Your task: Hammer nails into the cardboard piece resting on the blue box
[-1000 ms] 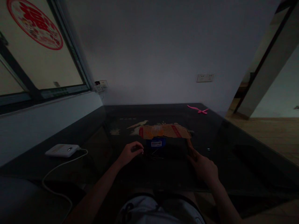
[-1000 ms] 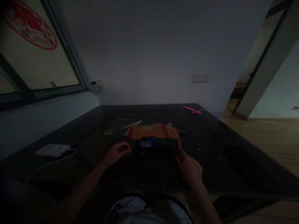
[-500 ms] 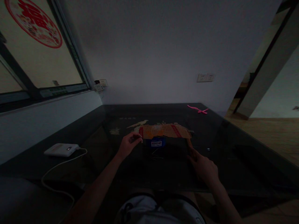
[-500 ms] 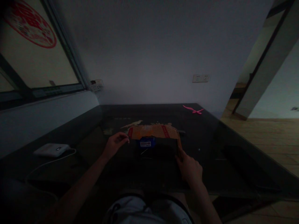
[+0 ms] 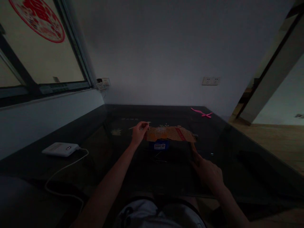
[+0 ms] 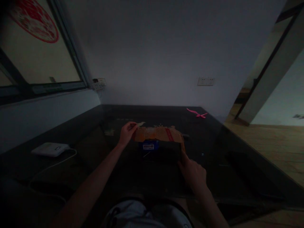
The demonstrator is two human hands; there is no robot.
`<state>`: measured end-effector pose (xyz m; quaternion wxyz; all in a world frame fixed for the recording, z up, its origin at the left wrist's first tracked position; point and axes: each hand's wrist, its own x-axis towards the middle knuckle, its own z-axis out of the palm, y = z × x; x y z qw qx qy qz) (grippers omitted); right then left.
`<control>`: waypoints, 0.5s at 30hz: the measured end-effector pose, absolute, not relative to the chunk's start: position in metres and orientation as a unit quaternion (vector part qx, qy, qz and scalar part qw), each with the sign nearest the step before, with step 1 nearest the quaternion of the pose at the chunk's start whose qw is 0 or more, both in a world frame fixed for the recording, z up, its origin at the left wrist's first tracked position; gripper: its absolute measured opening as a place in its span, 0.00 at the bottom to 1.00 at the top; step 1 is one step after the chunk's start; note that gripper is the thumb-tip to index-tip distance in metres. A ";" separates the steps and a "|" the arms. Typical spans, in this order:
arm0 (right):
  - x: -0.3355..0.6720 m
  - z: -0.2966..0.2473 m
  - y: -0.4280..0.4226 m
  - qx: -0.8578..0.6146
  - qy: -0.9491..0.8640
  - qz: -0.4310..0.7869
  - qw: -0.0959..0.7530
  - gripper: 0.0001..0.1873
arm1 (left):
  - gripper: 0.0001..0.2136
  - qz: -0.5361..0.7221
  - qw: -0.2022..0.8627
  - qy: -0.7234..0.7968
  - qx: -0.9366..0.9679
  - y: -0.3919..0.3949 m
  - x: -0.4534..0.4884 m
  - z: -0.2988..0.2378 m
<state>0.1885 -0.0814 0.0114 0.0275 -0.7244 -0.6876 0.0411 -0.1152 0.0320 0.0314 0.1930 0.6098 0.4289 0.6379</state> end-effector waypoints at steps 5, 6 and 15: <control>0.191 0.010 -0.072 -0.710 -0.703 -0.010 0.022 0.29 | 0.07 0.622 0.176 0.429 0.631 0.028 -0.116 0.029; 0.191 0.009 -0.069 -0.710 -0.704 -0.011 0.018 0.30 | 0.07 0.619 0.172 0.428 0.636 0.028 -0.116 0.028; 0.205 0.004 -0.049 -0.685 -0.726 0.049 0.031 0.32 | 0.06 0.603 0.140 0.446 0.646 0.029 -0.117 0.025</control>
